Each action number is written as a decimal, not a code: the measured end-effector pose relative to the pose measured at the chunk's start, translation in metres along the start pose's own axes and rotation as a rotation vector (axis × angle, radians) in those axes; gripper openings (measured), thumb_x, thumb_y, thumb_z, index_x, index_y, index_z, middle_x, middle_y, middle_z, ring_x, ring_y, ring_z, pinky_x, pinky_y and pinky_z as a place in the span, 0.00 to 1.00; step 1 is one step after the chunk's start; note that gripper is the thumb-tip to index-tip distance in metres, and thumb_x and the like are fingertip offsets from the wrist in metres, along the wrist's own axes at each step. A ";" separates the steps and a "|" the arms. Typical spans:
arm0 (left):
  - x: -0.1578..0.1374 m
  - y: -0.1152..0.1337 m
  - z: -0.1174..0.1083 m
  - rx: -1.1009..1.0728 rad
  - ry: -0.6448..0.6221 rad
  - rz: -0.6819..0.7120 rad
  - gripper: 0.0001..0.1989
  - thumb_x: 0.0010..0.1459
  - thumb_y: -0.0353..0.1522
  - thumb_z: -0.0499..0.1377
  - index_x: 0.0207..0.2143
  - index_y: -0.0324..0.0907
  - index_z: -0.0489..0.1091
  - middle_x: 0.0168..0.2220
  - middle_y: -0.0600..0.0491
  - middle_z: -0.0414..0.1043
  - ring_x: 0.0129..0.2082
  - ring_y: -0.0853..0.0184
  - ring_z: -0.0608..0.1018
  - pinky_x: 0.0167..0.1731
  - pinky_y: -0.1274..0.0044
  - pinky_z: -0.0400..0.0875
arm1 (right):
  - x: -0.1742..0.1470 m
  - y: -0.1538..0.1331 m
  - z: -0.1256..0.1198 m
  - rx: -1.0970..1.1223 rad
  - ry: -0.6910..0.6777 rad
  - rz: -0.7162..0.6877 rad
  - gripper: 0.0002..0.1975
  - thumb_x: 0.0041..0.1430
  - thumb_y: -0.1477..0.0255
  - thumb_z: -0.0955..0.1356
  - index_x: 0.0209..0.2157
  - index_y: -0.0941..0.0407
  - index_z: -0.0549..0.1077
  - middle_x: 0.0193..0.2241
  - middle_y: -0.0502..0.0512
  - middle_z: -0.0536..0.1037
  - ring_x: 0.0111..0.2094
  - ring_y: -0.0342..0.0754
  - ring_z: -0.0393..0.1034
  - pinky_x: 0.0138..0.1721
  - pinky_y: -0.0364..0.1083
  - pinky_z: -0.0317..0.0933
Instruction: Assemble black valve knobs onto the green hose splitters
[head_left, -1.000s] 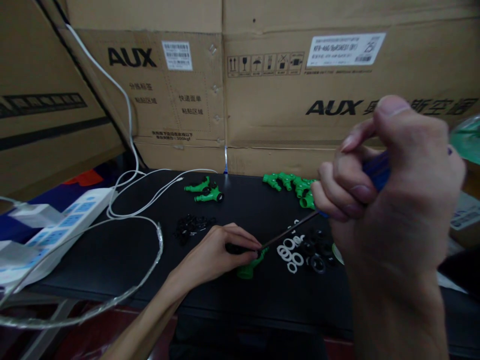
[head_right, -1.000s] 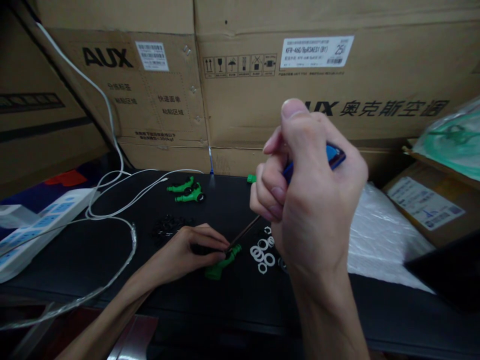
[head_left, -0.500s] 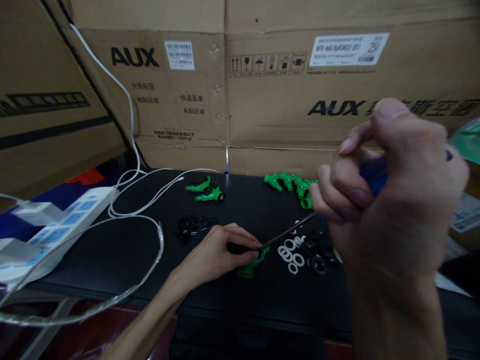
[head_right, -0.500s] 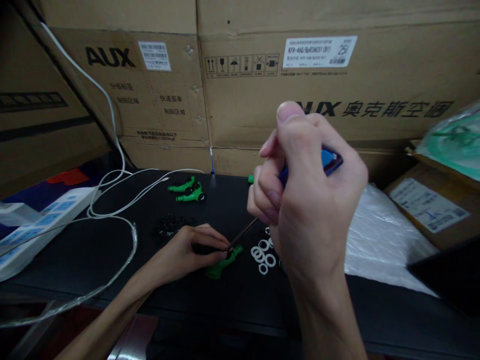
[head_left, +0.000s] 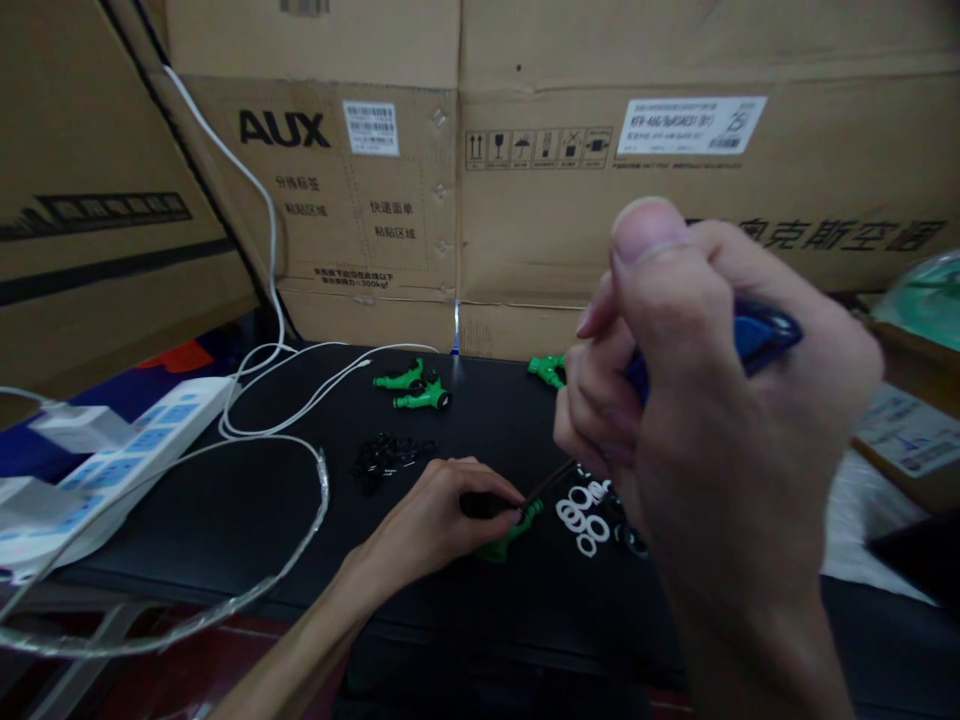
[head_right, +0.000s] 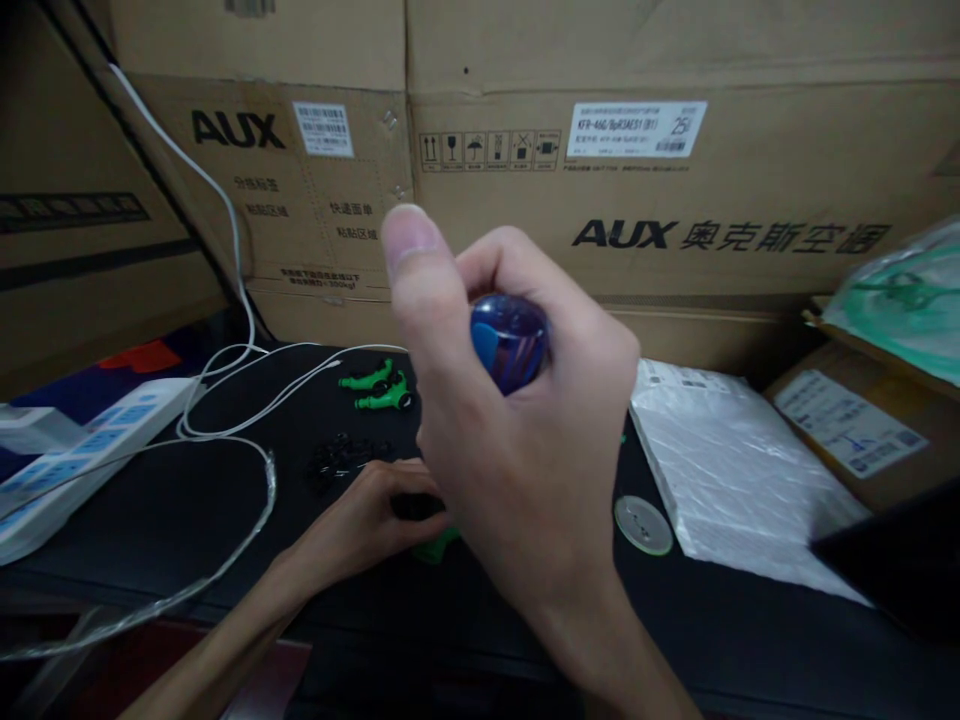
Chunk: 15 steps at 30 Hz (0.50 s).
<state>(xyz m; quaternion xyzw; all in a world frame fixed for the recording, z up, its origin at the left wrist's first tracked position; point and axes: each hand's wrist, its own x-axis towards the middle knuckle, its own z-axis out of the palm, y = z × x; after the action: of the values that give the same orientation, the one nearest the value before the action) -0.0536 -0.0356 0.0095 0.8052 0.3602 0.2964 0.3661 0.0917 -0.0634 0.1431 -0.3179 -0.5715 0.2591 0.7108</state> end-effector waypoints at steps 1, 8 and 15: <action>0.000 0.000 0.000 0.010 0.006 -0.004 0.08 0.59 0.29 0.67 0.41 0.46 0.82 0.40 0.53 0.84 0.42 0.63 0.82 0.46 0.73 0.73 | 0.001 0.001 0.001 0.007 0.024 0.003 0.17 0.67 0.65 0.69 0.24 0.54 0.67 0.16 0.41 0.57 0.13 0.36 0.49 0.10 0.40 0.47; 0.000 -0.006 0.006 0.044 0.044 -0.003 0.06 0.59 0.32 0.68 0.40 0.46 0.82 0.40 0.56 0.83 0.41 0.66 0.82 0.46 0.75 0.71 | 0.016 0.008 0.005 0.213 -0.031 0.130 0.20 0.58 0.58 0.74 0.22 0.54 0.67 0.12 0.41 0.58 0.10 0.37 0.49 0.08 0.39 0.53; -0.003 -0.015 0.012 0.084 0.081 -0.004 0.07 0.58 0.35 0.68 0.41 0.49 0.81 0.39 0.59 0.83 0.39 0.66 0.81 0.44 0.75 0.70 | 0.019 0.018 -0.002 0.221 -0.091 0.086 0.14 0.66 0.64 0.64 0.28 0.55 0.70 0.18 0.45 0.63 0.17 0.41 0.59 0.21 0.45 0.69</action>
<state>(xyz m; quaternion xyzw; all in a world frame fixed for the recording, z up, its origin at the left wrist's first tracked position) -0.0523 -0.0353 -0.0099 0.8064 0.3886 0.3126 0.3177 0.0976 -0.0375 0.1416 -0.2498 -0.5568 0.3652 0.7030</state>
